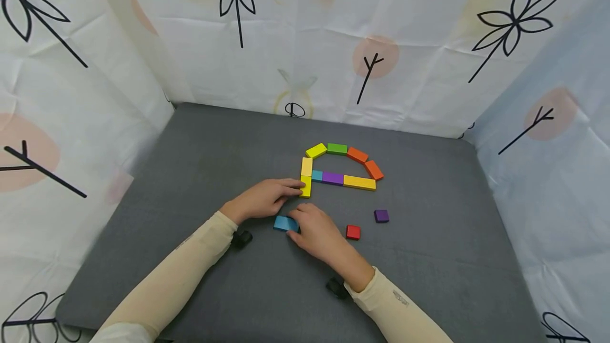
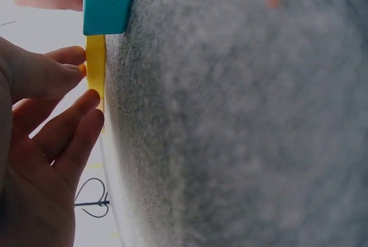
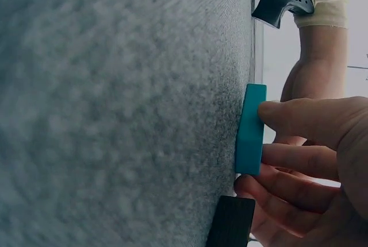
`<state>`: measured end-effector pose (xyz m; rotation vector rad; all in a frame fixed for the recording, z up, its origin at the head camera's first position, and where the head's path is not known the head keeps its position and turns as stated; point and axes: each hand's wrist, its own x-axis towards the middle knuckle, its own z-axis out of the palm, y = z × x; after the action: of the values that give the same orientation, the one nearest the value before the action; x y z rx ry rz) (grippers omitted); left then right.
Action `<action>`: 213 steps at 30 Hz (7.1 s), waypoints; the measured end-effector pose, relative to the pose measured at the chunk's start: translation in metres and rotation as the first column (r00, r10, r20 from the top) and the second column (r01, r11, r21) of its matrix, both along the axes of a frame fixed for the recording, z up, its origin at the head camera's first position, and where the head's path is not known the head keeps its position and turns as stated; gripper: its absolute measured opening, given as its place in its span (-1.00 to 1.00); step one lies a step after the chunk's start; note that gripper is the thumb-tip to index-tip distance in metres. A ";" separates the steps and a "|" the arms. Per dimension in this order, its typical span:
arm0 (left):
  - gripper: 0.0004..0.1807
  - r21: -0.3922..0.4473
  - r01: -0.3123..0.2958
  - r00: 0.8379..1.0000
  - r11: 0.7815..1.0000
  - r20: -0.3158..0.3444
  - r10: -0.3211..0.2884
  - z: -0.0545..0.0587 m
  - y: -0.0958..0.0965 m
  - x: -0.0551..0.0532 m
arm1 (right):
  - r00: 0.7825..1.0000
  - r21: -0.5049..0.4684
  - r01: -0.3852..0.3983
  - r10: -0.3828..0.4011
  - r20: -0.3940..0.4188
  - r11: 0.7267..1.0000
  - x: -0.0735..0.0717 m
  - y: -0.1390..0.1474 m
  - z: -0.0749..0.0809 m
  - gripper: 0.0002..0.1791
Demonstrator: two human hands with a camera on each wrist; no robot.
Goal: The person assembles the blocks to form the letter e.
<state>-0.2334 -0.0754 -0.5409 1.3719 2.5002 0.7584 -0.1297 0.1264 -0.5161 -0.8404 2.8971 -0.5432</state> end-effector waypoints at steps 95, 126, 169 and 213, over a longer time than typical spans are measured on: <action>-0.67 -0.077 -0.003 0.991 0.997 -0.136 -0.008 0.017 0.011 0.002 | 0.927 0.032 0.343 -0.344 0.148 0.939 -0.025 0.033 0.002 -0.65; -0.58 -0.046 0.079 0.971 0.996 -0.223 -0.088 0.006 0.010 0.029 | 0.978 -0.115 0.205 -0.208 -0.015 0.972 0.019 0.089 0.025 -0.55; -0.61 -0.128 0.079 0.967 0.989 -0.229 -0.107 0.013 0.018 0.033 | 0.992 -0.023 0.124 -0.123 0.032 0.992 0.017 0.093 0.012 -0.65; -0.73 -0.135 0.076 0.952 0.988 -0.283 -0.112 0.022 0.029 0.037 | 0.965 -0.135 0.259 -0.263 -0.010 0.956 0.012 0.125 0.023 -0.55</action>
<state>-0.1967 -0.0464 -0.5193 1.6480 2.6187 0.3994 -0.1177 0.2517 -0.4934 -0.4804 3.0455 -0.7595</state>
